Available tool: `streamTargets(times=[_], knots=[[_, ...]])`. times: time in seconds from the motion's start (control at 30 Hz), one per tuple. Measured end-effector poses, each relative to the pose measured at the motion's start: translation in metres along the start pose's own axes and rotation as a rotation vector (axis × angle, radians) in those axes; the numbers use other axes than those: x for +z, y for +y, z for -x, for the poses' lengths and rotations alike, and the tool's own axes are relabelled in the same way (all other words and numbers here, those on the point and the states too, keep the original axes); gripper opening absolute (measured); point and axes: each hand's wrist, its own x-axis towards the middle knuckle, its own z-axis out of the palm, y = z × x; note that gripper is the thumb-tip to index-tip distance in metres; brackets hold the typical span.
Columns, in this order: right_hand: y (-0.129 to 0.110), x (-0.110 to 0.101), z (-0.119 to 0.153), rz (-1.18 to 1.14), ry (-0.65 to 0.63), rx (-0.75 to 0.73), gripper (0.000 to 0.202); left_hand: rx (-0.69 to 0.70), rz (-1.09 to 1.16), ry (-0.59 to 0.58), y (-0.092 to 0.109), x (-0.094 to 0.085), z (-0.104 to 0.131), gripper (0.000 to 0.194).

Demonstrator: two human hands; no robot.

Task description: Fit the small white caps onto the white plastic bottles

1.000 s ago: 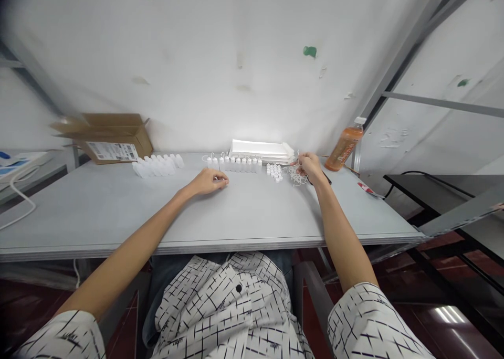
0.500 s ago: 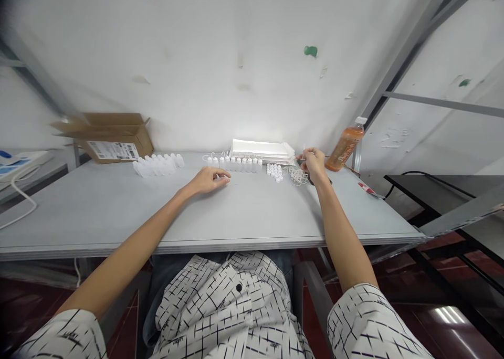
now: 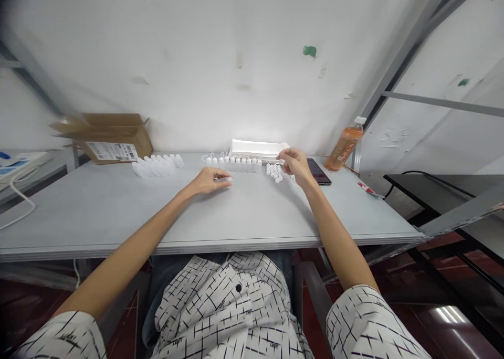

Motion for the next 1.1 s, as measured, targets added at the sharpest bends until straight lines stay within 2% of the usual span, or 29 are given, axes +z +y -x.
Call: streamTargets(times=[0.17, 0.3, 0.43, 0.63, 0.83, 1.1], knots=[[0.002, 0.039, 0.017, -0.063, -0.112, -0.018, 0.025, 0.014, 0.092, -0.054, 0.007, 0.009, 0.003, 0.041], [0.011, 0.055, 0.024, -0.035, -0.249, -0.039, 0.033, 0.044, 0.031, -0.039, 0.012, 0.017, 0.003, 0.041], [0.019, 0.059, 0.025, -0.003, -0.315, -0.078, 0.036, 0.022, -0.077, -0.01, 0.015, 0.024, 0.003, 0.037], [0.021, 0.063, 0.028, -0.028, -0.296, -0.089, 0.033, -0.057, -0.112, -0.052, 0.023, 0.024, 0.006, 0.039], [0.021, 0.067, 0.031, -0.084, -0.258, -0.05, 0.037, -0.018, -0.126, -0.11, 0.021, 0.025, 0.006, 0.038], [0.024, 0.068, 0.031, -0.119, -0.268, -0.018, 0.04, 0.028, -0.118, -0.094, 0.011, 0.029, 0.004, 0.042]])
